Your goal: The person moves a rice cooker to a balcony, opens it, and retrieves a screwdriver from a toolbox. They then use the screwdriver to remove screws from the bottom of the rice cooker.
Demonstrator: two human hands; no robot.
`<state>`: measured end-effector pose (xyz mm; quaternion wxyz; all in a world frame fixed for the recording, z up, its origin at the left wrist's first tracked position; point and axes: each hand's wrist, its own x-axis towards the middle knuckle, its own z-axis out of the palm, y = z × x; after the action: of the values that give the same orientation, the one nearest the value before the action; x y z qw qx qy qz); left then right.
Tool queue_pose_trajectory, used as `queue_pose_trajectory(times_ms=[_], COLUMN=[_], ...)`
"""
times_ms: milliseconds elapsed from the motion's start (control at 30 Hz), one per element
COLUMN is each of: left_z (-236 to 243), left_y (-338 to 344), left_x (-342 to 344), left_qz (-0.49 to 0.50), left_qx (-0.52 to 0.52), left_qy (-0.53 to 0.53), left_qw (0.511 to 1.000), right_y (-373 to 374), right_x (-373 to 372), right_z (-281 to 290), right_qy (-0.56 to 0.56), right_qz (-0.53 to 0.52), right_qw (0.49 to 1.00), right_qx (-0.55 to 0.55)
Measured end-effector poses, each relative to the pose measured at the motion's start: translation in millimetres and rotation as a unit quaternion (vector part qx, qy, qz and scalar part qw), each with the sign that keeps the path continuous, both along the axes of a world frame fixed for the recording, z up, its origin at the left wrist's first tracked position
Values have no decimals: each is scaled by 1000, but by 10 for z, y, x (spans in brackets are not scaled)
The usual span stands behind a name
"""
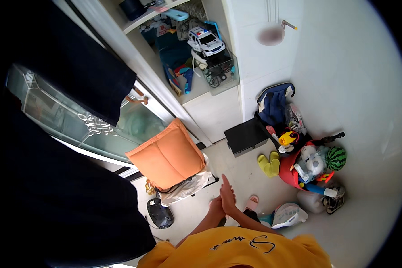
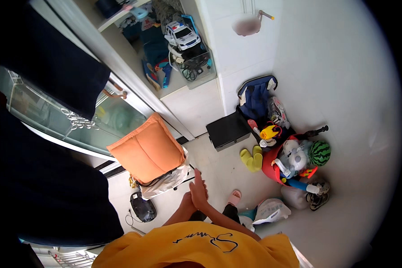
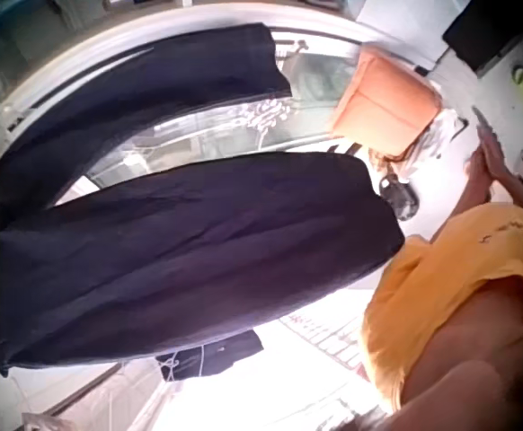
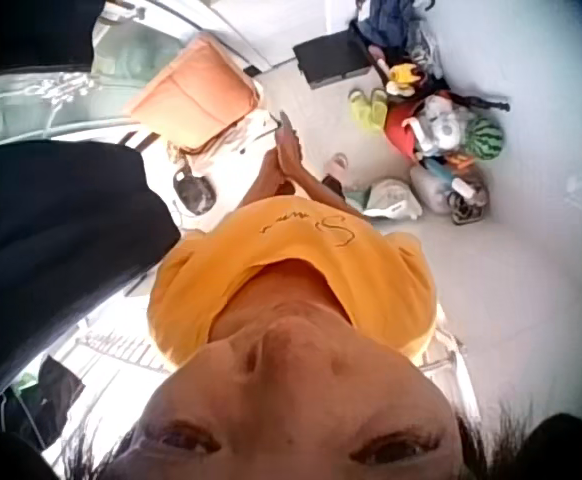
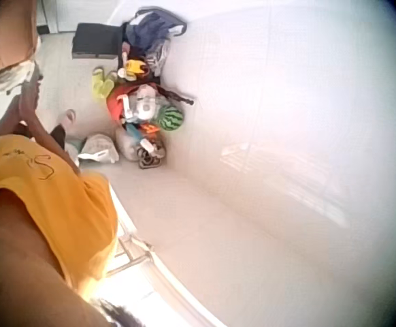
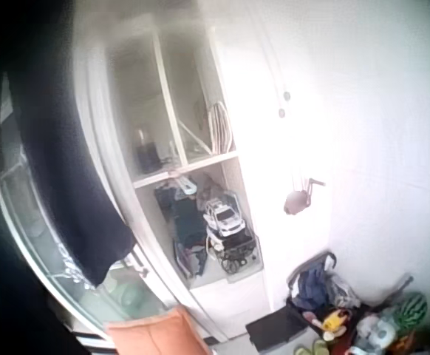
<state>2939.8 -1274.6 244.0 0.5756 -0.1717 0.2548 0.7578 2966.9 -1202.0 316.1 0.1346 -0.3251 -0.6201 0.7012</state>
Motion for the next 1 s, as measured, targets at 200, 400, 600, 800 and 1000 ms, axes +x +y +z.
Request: queue_pose_trajectory(times_ms=[200,400,600,800,1000], left_z=[309,395,373,374,554], left_y=[-829,-1378,-1736,-1625,-792], left_x=[-525,-868,-992,-1164,-1486], left_qz=[79,113,137,157,136], left_qx=[75,113,134,152,191], left_qy=[29,42,43,56,64], left_qw=[994,986,980,974,970], right_y=[-870,-1264,-1261,-951,-256], right_x=[-458,-774,-989,-1141,-1367], right_z=[326,735,1002,1012,1073], right_qy=[136,184,225,232,296], right_qz=[108,163,164,168,148], right_qw=[964,935,922,913,926], right_qx=[201,254,271,291,181])
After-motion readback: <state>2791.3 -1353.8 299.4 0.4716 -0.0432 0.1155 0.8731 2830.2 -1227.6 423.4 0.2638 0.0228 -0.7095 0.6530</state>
